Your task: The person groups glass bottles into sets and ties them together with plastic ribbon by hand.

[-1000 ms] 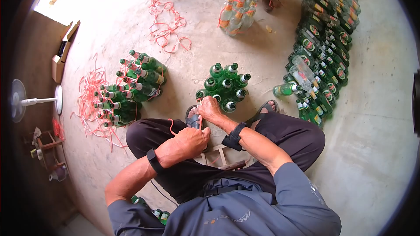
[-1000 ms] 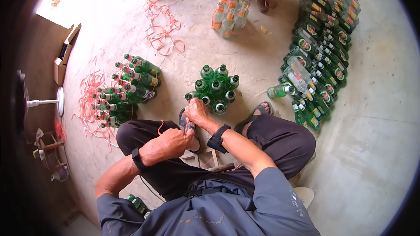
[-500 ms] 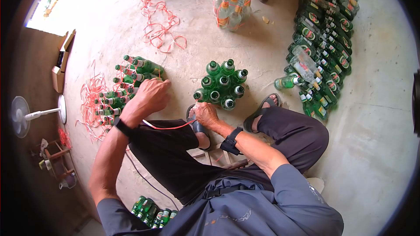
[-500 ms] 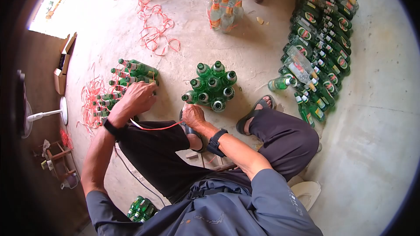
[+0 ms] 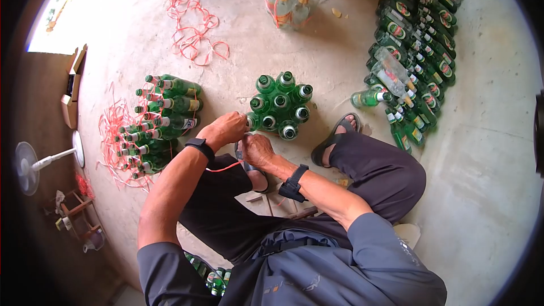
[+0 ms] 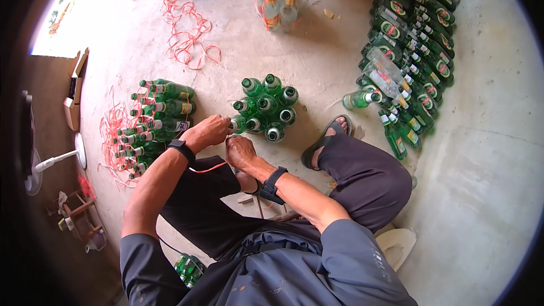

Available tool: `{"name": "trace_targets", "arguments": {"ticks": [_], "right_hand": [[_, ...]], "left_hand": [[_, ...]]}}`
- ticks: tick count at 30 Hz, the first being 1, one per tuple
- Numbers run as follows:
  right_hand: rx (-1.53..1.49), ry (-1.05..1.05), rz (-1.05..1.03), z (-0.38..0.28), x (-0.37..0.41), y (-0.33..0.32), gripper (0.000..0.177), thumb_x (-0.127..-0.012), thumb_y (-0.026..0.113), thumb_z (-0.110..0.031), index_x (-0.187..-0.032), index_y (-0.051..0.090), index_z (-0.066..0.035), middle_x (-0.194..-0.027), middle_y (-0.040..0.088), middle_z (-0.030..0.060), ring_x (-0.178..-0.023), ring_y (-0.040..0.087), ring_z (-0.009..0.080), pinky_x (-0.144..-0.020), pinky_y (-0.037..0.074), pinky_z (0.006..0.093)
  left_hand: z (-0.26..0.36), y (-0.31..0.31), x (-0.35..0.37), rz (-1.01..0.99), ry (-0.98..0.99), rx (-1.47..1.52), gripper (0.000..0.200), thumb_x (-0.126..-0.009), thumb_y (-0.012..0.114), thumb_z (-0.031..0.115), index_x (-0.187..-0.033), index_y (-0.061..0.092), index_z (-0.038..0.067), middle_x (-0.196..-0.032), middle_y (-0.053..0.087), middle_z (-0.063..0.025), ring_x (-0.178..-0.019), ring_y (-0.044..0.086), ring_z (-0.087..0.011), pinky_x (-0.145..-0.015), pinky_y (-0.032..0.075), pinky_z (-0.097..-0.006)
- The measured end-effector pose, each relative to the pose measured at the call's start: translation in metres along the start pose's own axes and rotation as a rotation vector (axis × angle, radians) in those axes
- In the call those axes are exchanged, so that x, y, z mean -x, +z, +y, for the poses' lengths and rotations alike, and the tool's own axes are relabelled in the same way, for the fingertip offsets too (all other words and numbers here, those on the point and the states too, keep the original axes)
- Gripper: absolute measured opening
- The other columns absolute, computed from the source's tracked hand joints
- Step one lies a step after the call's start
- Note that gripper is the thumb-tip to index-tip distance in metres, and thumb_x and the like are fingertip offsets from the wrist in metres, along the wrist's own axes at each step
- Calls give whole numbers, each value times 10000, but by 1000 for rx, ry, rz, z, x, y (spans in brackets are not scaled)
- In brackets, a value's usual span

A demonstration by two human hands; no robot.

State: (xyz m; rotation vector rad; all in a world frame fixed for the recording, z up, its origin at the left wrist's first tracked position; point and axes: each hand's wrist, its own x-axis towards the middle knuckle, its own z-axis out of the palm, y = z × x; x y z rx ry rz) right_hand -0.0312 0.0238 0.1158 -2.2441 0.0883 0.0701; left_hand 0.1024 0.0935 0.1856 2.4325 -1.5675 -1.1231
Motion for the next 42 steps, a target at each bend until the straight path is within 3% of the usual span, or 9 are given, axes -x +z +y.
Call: {"name": "trace_targets", "arguments": {"ticks": [10,21,24,28,30,36,37,39,42], "right_hand": [[91,16,-187,-7,9,-21,91,-651,592,-76,-707,648,-31,-725,638,203,-699,643,362,-628,513,457],[65,-81,-15,4,3,-32,114,-729,589,-163,-726,653,-69,-628,610,182,-612,612,391,-556,490,472],[62,-102,-143,4,-3,-39,138,-711,612,-163,-687,636,-30,-639,603,212,-645,615,406,-586,498,479],[11,-219,-72,3,-5,-51,199,-725,620,-231,-710,605,-34,-664,609,211,-638,614,399,-565,485,473],[112,-77,-231,-3,-9,-55,212,-771,579,-225,-720,597,-20,-692,617,218,-676,620,397,-597,491,480],[41,-6,-121,4,-2,-46,191,-798,514,-149,-697,596,-9,-676,612,213,-685,627,382,-622,500,464],[43,-7,-121,14,-1,-38,191,-798,514,-149,-697,596,-9,-676,612,213,-685,627,382,-622,500,464],[354,-284,-73,30,-2,-22,102,-721,553,-119,-683,612,-44,-654,609,157,-659,630,331,-620,503,436],[351,-353,24,39,0,-14,47,-650,578,-94,-668,616,-73,-645,597,116,-633,621,288,-598,499,402]], "left_hand": [[4,-4,3,14,-85,11,281,-850,577,223,-822,579,-56,-718,606,-275,-725,627,-409,-666,495,-471],[27,-35,21,81,-230,-25,270,-830,577,278,-881,609,14,-777,634,-227,-809,629,-391,-710,494,-479],[59,-34,35,108,-299,32,249,-826,571,241,-886,602,2,-786,642,-215,-805,640,-372,-705,498,-477],[102,-25,83,275,-12,-123,308,-800,564,190,-1053,560,13,-808,653,-178,-776,650,-333,-682,501,-437],[100,-37,108,20,96,-67,355,-804,578,222,-1109,573,40,-826,656,-175,-791,641,-348,-709,500,-439],[60,-77,132,92,-189,190,323,-771,606,242,-1014,595,30,-834,647,-177,-805,619,-352,-711,480,-443],[49,-62,124,161,-87,83,305,-762,598,230,-964,575,3,-860,648,-191,-832,626,-352,-717,492,-420],[49,-34,104,105,-121,72,317,-760,593,227,-973,567,-7,-884,648,-204,-858,627,-357,-732,496,-419],[72,-18,78,-132,-124,57,465,-766,589,223,-1140,507,-40,-949,640,-242,-931,620,-382,-796,496,-433]]}}
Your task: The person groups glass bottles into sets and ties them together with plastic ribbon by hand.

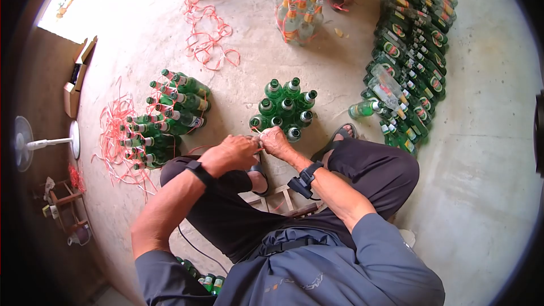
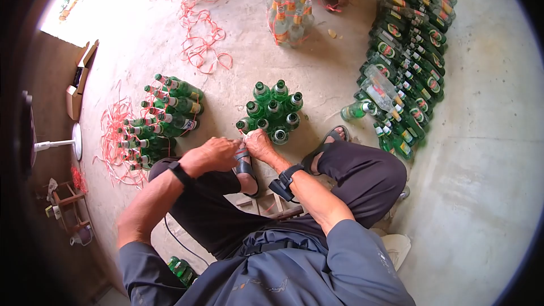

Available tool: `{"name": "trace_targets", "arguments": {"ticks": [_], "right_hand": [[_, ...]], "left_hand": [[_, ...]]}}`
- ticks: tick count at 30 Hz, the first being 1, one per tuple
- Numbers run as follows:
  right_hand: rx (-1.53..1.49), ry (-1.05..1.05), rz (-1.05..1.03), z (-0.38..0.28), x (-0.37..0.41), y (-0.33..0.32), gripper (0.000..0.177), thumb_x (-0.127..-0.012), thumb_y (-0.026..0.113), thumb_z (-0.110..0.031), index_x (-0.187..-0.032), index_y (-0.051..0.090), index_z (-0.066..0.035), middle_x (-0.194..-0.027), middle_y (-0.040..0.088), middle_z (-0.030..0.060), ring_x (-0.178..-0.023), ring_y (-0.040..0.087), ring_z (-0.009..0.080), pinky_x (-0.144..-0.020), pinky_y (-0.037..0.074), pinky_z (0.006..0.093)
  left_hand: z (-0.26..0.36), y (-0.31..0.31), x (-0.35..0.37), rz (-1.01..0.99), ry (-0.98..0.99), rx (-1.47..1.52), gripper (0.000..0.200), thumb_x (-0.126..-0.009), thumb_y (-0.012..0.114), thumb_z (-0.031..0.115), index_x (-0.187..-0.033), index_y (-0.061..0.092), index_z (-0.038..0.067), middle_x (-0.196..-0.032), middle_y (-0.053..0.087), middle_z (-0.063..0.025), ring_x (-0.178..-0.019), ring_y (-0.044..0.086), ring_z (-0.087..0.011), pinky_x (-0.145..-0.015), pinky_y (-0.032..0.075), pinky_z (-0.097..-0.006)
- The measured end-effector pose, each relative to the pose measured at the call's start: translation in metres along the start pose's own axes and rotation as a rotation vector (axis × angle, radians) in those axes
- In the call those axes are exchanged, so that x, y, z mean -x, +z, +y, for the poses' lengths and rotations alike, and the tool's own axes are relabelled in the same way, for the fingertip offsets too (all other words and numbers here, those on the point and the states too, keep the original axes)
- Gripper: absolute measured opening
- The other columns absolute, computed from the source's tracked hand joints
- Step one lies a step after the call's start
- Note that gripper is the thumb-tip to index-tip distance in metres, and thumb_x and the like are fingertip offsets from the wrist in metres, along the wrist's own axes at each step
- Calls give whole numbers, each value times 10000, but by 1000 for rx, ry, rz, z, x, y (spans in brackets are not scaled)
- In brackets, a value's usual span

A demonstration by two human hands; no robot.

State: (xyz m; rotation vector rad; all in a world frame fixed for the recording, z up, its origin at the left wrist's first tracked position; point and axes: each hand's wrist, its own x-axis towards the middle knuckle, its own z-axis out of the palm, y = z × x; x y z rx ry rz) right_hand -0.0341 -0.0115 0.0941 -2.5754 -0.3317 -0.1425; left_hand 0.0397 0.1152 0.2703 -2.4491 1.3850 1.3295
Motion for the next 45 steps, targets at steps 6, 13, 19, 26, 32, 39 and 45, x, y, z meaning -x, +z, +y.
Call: {"name": "trace_targets", "arguments": {"ticks": [6,13,19,26,32,39,45], "right_hand": [[-40,42,-135,2,3,-5,114,-678,594,-61,-780,642,-44,-636,590,89,-534,581,225,-504,473,334],[-1564,1016,72,-28,5,-42,257,-866,535,-109,-1100,601,-24,-630,525,-32,-456,458,27,-387,355,171],[-1695,978,114,-27,11,-35,220,-872,554,-159,-1031,617,-21,-649,565,-3,-474,508,54,-410,390,181],[-1573,970,55,-28,4,-51,210,-868,545,-204,-874,640,-18,-660,606,34,-510,571,88,-451,444,202],[-1728,853,-96,-34,-6,-33,251,-891,486,-232,-857,614,-18,-665,612,51,-537,599,118,-462,460,209],[-1447,765,-20,-45,-1,-42,309,-867,463,-285,-819,606,-16,-671,629,68,-536,608,141,-486,474,257],[-1020,725,164,-48,20,-25,354,-901,510,-278,-728,601,17,-562,577,184,-536,645,256,-513,495,369]], "left_hand": [[-6,34,-31,68,-97,85,387,-782,505,130,-1135,516,-29,-934,649,-226,-896,633,-377,-771,498,-456],[-20,13,-30,367,-17,185,186,-792,583,205,-788,640,27,-733,624,-200,-714,630,-362,-662,496,-438],[-29,-18,-36,439,43,378,226,-787,573,208,-786,645,-6,-663,591,-216,-642,616,-356,-604,476,-403],[-42,-34,-36,412,-11,422,251,-739,611,226,-769,647,-20,-596,579,-159,-550,581,-257,-564,455,-364],[-31,-46,-34,611,-88,466,188,-744,600,178,-770,654,0,-655,613,-184,-625,625,-308,-616,485,-384],[-31,-48,-36,652,-62,736,167,-760,582,139,-781,614,-23,-608,550,-71,-589,504,-112,-580,432,-290],[-63,-12,-55,512,-126,257,267,-737,643,282,-849,671,41,-711,642,-180,-723,639,-340,-664,491,-400]]}}
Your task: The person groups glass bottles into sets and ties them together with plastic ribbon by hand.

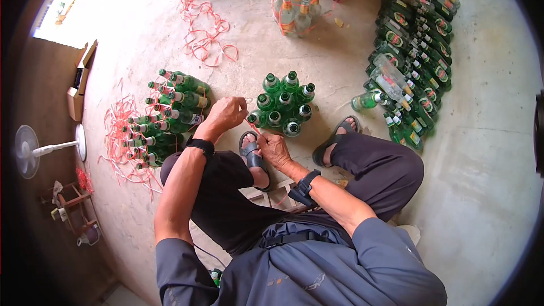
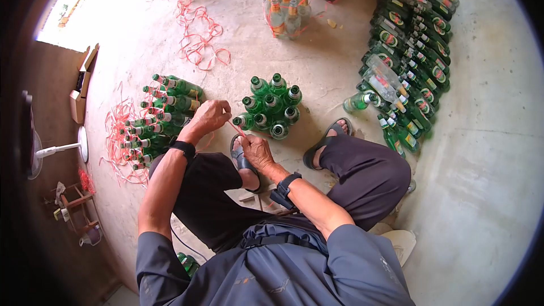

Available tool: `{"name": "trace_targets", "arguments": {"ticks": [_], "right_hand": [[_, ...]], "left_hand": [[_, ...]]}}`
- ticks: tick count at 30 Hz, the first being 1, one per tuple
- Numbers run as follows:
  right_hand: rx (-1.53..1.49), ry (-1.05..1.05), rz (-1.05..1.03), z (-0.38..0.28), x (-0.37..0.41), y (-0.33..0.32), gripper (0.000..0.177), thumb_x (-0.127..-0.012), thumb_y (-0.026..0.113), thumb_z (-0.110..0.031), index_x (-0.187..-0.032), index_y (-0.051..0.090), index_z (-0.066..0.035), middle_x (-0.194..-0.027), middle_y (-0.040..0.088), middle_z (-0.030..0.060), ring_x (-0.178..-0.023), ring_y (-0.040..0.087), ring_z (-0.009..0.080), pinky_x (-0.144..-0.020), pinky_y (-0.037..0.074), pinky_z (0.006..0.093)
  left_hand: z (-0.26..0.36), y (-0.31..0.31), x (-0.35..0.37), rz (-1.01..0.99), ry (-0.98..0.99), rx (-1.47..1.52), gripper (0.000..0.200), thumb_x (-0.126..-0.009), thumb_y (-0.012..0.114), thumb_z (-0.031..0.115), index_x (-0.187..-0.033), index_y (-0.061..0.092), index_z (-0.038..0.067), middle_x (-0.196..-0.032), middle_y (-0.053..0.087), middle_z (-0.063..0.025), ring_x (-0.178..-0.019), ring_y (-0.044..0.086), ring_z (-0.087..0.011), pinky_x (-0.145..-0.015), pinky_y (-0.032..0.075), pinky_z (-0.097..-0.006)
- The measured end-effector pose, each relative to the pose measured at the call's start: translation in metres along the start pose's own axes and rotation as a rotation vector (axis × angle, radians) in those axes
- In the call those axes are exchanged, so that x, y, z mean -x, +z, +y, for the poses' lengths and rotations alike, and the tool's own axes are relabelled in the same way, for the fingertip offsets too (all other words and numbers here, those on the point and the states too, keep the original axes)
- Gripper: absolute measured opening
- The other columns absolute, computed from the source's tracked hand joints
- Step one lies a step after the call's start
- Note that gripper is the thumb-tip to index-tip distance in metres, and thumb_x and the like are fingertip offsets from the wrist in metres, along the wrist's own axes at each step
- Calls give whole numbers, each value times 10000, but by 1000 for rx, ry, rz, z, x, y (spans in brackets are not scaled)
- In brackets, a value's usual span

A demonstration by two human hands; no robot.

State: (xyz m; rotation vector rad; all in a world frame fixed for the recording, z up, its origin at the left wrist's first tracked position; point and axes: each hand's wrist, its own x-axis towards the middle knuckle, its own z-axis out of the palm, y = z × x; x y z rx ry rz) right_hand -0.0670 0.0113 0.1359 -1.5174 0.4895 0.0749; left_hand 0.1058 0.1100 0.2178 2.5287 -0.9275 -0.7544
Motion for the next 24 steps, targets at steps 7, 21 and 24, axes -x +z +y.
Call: {"name": "trace_targets", "arguments": {"ticks": [7,21,24], "right_hand": [[208,-42,259,-9,11,-5,306,-883,536,-267,-737,605,-6,-619,587,198,-588,627,350,-519,471,424],[-321,83,550,38,20,-13,311,-885,482,-234,-741,602,15,-657,590,50,-475,557,117,-450,437,262],[-244,104,615,52,17,-15,307,-891,500,-243,-721,577,1,-650,598,63,-470,563,131,-450,435,274]], "left_hand": [[31,-4,-1,-157,122,-78,199,-759,632,282,-823,692,103,-700,645,-142,-712,637,-312,-661,492,-403],[55,-41,2,-209,285,-220,154,-779,588,237,-771,704,136,-692,646,-126,-694,630,-314,-635,485,-414],[59,-45,-4,-206,312,-223,153,-768,594,226,-788,708,128,-697,649,-128,-689,631,-316,-639,489,-407]]}}
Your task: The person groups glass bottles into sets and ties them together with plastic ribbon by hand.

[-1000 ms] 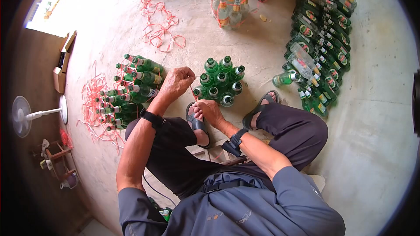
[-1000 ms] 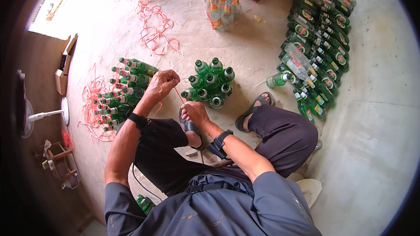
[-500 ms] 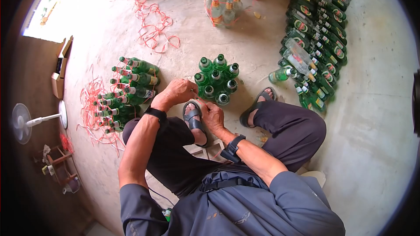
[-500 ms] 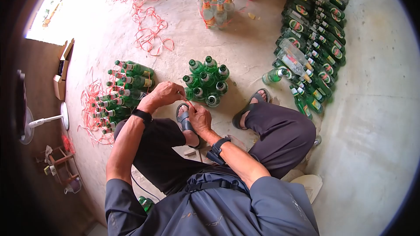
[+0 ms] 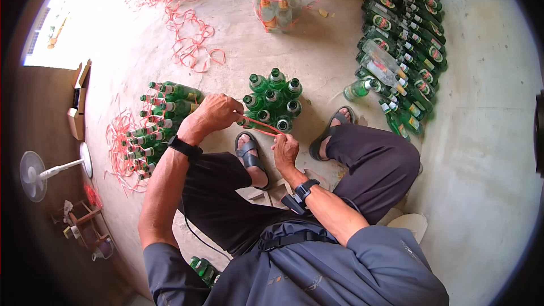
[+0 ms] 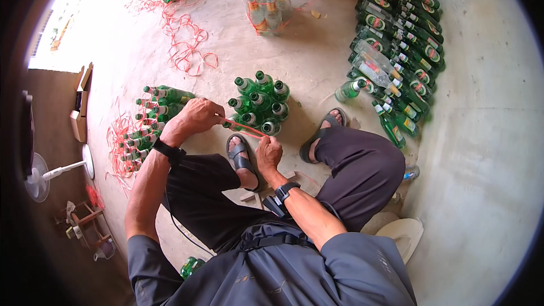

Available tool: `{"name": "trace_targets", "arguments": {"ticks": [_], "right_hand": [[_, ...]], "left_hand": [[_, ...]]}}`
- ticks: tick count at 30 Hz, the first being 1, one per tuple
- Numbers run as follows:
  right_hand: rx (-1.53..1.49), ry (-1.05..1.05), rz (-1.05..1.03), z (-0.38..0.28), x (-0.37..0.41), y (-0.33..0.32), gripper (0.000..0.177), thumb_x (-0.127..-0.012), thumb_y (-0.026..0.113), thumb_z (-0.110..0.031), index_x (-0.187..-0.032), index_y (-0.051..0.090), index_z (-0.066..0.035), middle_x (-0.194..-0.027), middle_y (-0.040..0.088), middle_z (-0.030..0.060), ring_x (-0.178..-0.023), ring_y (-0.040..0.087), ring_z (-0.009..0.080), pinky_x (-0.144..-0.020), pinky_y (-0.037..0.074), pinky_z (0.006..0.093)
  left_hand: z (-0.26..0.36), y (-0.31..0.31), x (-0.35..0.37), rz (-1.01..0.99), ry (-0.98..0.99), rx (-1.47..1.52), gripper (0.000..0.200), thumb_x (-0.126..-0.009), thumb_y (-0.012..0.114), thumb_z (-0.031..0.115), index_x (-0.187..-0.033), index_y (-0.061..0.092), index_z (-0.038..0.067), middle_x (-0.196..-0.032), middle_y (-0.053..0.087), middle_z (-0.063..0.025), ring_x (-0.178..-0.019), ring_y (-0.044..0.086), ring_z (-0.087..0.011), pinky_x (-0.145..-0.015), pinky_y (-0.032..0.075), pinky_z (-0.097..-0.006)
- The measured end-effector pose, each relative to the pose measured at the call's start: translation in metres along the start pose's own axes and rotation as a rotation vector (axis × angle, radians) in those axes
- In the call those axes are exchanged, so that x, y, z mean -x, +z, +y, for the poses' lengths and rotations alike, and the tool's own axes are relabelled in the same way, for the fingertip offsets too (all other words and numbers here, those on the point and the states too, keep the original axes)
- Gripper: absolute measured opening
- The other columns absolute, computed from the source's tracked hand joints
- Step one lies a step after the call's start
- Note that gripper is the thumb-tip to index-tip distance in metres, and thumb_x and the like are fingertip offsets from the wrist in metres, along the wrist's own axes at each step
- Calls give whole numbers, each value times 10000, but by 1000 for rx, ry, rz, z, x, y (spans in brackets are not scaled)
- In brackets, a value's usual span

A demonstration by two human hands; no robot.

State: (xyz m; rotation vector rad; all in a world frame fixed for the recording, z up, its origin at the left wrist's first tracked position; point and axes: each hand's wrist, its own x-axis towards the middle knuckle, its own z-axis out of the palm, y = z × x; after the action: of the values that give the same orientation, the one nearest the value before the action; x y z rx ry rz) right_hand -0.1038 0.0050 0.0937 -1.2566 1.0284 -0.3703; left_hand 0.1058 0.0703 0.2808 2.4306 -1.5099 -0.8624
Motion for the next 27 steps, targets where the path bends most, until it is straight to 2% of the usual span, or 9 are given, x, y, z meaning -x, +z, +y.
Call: {"name": "trace_targets", "arguments": {"ticks": [2,4,5,7,10,17,19,26,27], "right_hand": [[70,-14,51,12,-7,-1,297,-893,509,-245,-727,571,-7,-651,605,73,-463,561,136,-451,435,282],[396,-25,116,16,-15,-4,253,-887,527,-231,-760,568,-16,-667,613,110,-499,582,181,-499,448,317],[396,-22,121,19,-15,-6,253,-887,527,-231,-760,568,-16,-667,613,110,-499,582,181,-499,448,317],[635,-290,215,16,-16,-7,213,-874,535,-214,-806,577,-16,-689,609,148,-563,599,227,-568,460,350],[531,-242,320,11,-22,-9,192,-865,524,-186,-822,591,-12,-696,600,149,-607,606,249,-621,469,359],[291,-118,278,18,-35,-13,228,-889,496,-189,-835,605,4,-678,603,104,-587,597,196,-599,466,322],[197,-6,229,7,-32,-15,200,-881,508,-166,-802,595,-4,-747,593,166,-694,575,327,-651,460,404],[240,-28,249,-22,-33,-16,246,-902,511,-188,-772,588,6,-693,599,147,-660,582,277,-626,452,367],[175,-7,255,-27,-34,-15,267,-907,492,-194,-785,601,16,-670,597,116,-641,569,234,-629,447,334]], "left_hand": [[0,-2,-7,12,4,10,154,-760,602,227,-792,704,116,-690,646,-129,-687,629,-316,-637,487,-409],[3,-5,-14,10,39,-4,147,-763,595,219,-786,695,113,-683,640,-128,-686,627,-316,-632,483,-415],[5,-5,-17,13,70,-16,141,-766,588,210,-780,686,110,-676,635,-126,-685,624,-316,-627,478,-421],[6,-3,-27,-15,87,-62,132,-773,596,208,-799,681,110,-710,644,-116,-710,626,-308,-637,478,-416],[7,-4,-42,-36,134,-132,123,-779,601,203,-820,671,110,-751,652,-105,-743,627,-297,-649,478,-412],[5,-24,-93,-52,164,-125,118,-771,591,177,-797,672,95,-775,664,-104,-734,634,-298,-665,487,-405],[0,-27,-111,24,293,-103,123,-769,598,175,-813,676,90,-770,664,-98,-737,632,-300,-663,487,-405],[3,-16,-177,76,371,-49,131,-780,616,201,-830,668,91,-779,652,-100,-749,627,-287,-685,487,-397],[4,-11,-185,92,381,-4,138,-782,617,210,-833,668,92,-781,652,-99,-755,627,-285,-689,487,-394]]}}
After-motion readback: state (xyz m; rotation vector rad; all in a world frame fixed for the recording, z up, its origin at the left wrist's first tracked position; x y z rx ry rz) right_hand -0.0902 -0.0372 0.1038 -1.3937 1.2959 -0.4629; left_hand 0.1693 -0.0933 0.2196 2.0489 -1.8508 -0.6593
